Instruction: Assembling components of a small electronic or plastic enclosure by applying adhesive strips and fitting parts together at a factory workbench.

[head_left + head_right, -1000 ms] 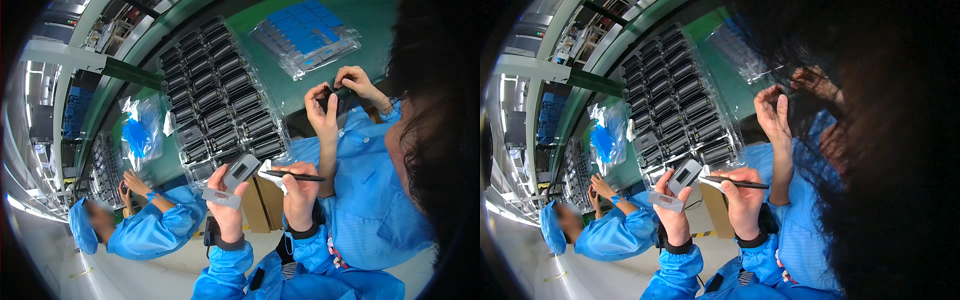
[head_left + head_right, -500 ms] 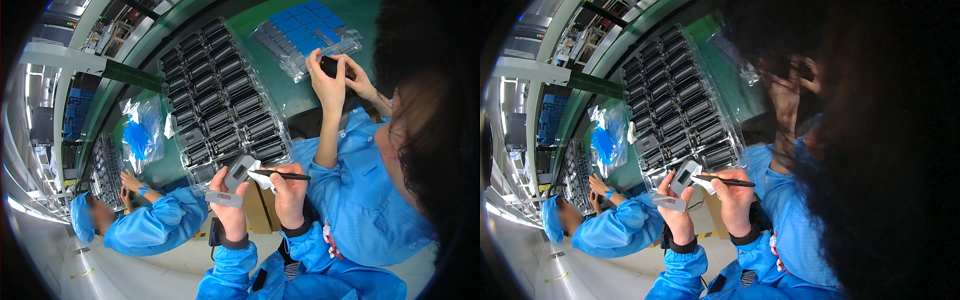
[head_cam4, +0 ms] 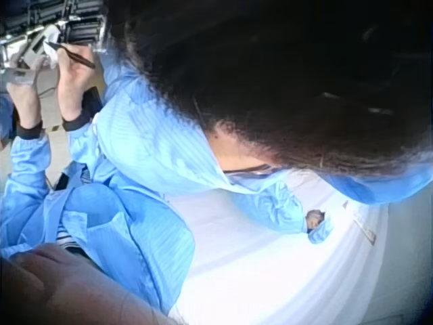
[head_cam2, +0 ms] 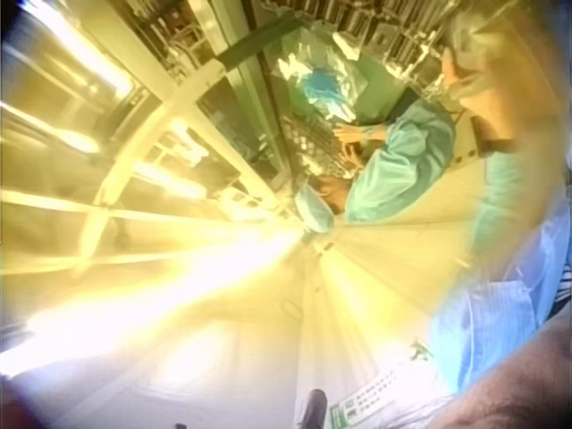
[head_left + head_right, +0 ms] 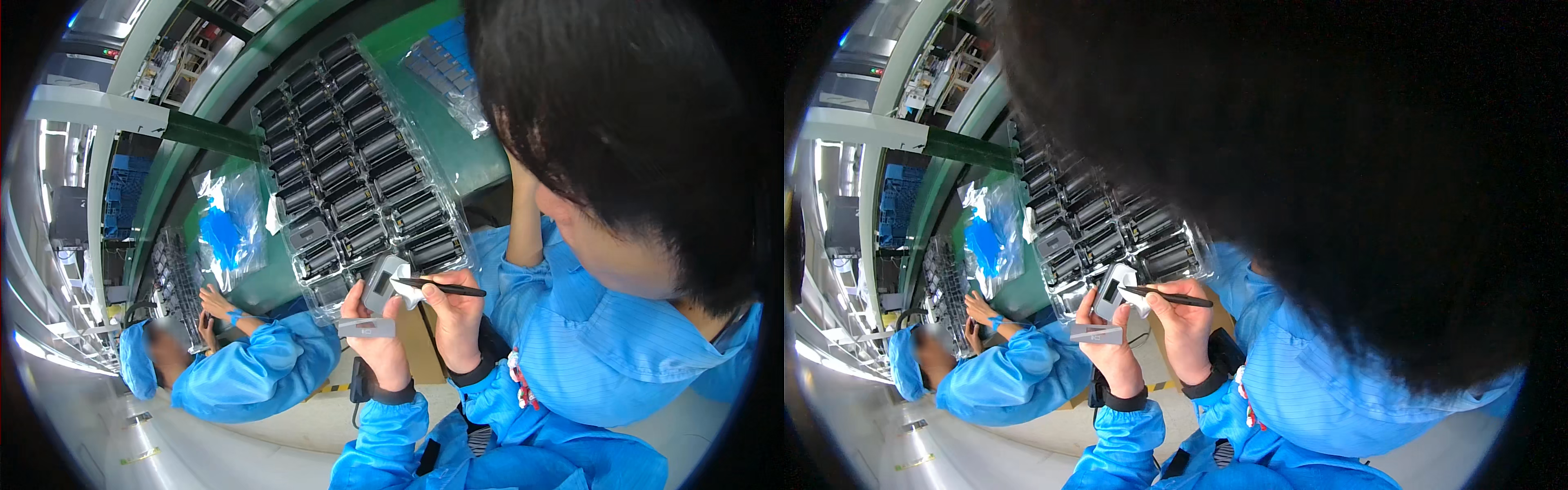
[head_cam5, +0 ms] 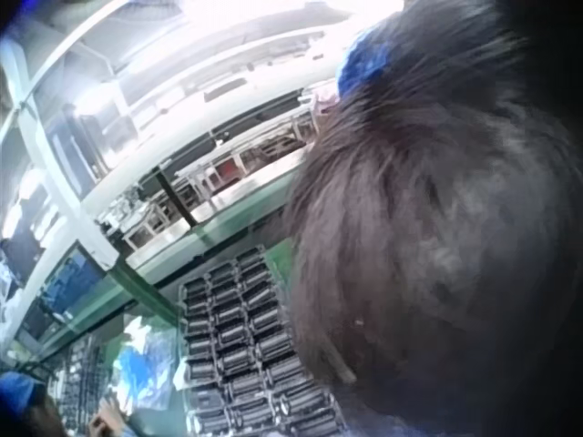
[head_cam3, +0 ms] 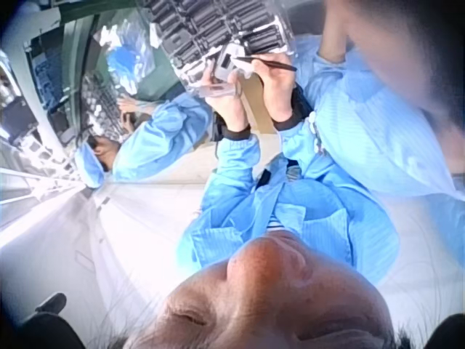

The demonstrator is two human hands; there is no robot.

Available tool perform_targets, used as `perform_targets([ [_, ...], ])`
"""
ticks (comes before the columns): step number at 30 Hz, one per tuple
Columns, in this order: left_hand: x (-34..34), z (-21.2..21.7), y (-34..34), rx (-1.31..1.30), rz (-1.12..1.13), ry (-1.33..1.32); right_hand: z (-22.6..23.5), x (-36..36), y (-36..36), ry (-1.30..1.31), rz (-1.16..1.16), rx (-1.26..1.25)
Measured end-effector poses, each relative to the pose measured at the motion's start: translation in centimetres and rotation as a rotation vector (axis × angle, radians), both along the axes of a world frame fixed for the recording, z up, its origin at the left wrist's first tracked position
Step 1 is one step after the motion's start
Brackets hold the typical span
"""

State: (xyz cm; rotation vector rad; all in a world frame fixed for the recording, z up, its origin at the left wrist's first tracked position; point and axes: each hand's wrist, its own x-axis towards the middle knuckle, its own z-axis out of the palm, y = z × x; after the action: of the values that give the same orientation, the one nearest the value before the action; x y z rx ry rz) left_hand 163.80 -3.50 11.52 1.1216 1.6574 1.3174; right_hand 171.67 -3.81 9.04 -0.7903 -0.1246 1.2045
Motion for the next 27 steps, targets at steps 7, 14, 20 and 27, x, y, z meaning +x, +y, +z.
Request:
perform_targets([
  [7,0.1,-0.1,-0.1,0.069,0.003,0.062,-0.1,-0.5,0.0,0.066,-0.015,-0.022],
  [14,0.2,-0.5,0.0,0.095,0.008,0.061,-0.3,-0.8,0.2,0.071,-0.009,-0.054],
  [20,0.5,-0.3,0.0,0.095,0.005,0.021,-0.4,-0.6,0.1,0.100,-0.015,-0.038],
  [27,0.8,0.9,1.3,0.025,-0.025,0.181,-1.0,0.9,-4.8,0.230,0.088,-0.035],
])
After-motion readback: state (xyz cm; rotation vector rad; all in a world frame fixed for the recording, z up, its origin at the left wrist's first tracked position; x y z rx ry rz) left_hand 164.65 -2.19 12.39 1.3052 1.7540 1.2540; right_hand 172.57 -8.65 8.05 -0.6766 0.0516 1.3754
